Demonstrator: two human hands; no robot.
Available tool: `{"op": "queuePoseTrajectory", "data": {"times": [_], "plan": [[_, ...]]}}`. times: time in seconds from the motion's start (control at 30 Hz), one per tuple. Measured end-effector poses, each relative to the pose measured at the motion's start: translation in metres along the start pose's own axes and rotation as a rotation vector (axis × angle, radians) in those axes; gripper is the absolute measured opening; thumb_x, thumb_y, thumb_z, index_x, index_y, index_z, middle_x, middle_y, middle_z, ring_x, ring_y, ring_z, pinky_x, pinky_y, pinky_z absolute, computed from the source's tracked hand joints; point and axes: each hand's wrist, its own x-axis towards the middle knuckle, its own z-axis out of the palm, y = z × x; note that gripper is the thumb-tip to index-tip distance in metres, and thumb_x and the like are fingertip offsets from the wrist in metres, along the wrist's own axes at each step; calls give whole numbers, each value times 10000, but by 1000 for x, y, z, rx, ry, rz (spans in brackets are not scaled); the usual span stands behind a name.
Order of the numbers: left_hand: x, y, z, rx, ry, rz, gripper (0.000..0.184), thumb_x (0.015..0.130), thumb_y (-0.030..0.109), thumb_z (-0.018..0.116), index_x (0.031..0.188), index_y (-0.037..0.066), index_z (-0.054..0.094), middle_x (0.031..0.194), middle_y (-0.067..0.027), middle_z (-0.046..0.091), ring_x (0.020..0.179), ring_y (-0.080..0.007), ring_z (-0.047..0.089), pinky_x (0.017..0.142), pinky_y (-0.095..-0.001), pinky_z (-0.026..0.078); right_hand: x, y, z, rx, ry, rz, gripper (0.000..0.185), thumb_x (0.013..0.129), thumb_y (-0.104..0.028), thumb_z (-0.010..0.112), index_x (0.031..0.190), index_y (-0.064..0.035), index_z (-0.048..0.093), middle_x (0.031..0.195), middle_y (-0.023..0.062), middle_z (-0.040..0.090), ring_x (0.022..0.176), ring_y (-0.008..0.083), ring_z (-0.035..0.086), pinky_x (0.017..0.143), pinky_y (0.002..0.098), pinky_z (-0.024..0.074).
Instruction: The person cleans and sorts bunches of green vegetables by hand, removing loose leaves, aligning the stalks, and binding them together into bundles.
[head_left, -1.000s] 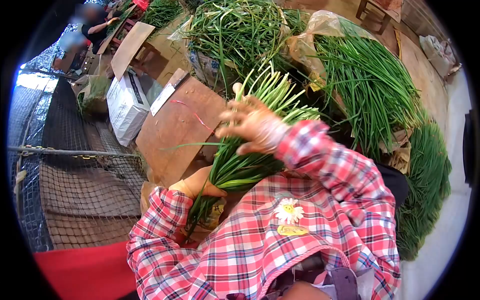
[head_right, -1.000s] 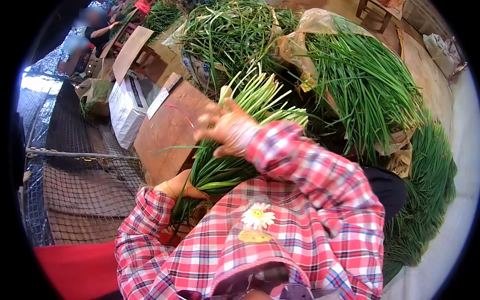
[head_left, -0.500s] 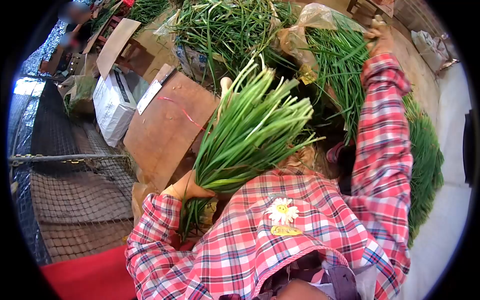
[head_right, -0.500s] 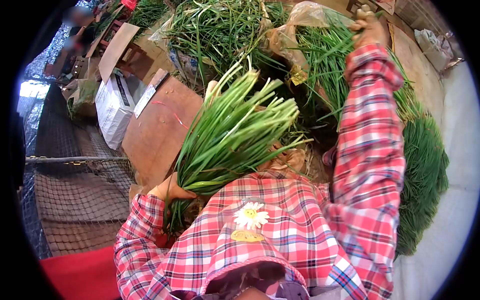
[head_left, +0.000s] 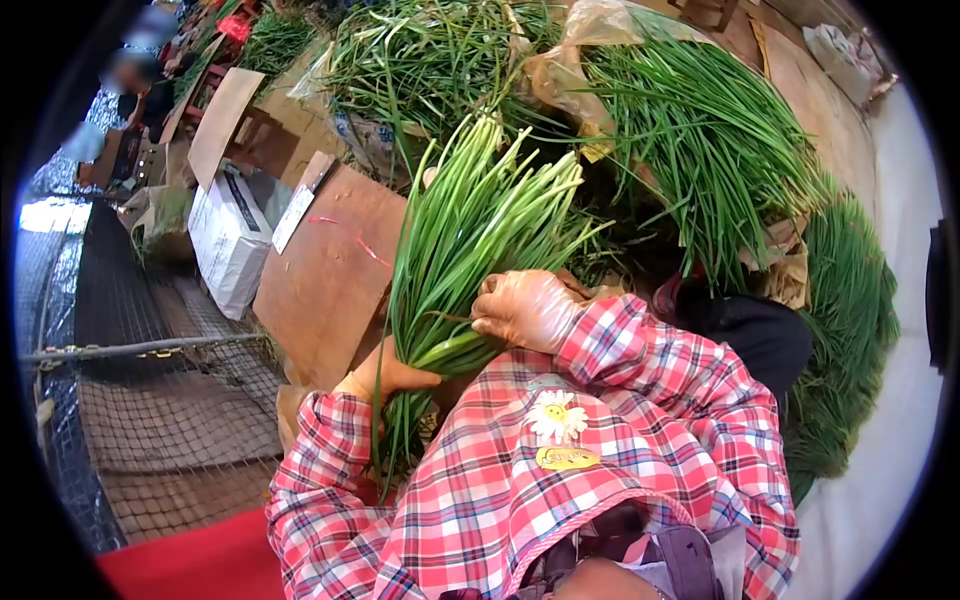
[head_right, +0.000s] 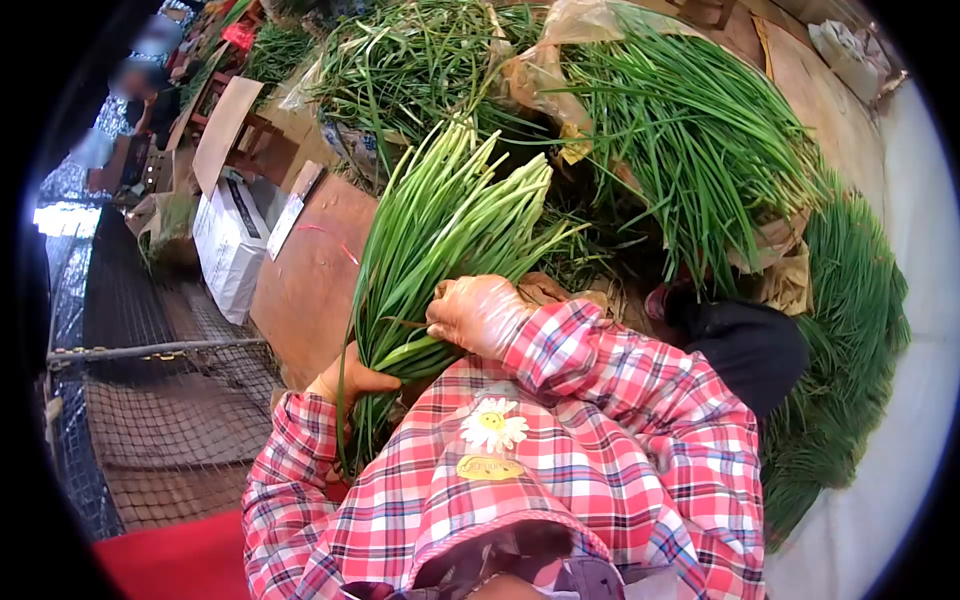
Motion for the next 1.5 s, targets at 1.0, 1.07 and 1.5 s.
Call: {"op": "queuePoseTrajectory", "data": {"times": [1.0,1.07,1.5], "plan": [[6,-59,10,-441,0,47,686,613,129,689,1247,-10,466,1182,-109,553,1058,-237,540,939,-341,413,-36,161,42,1448,-35,738,478,781,-545,600,729,-70,598,489,-37,376,391,83,300,370,269,253],[0,-48,17,-452,0,22,708,603,119,697,1257,-5,455,1195,-112,546,1071,-242,534,951,-345,406,-26,135,35,1333,62,906,430,784,-482,630,792,-52,615,502,-10,411,381,101,320,360,279,268],[-4,-12,34,86,-238,-61,692,589,149,831,1199,32,527,1160,-69,569,1030,-182,541,901,-324,431,13,112,-21,766,81,382,283,835,-320,593,873,-41,620,655,52,563,485,133,503,431,286,409]]}}
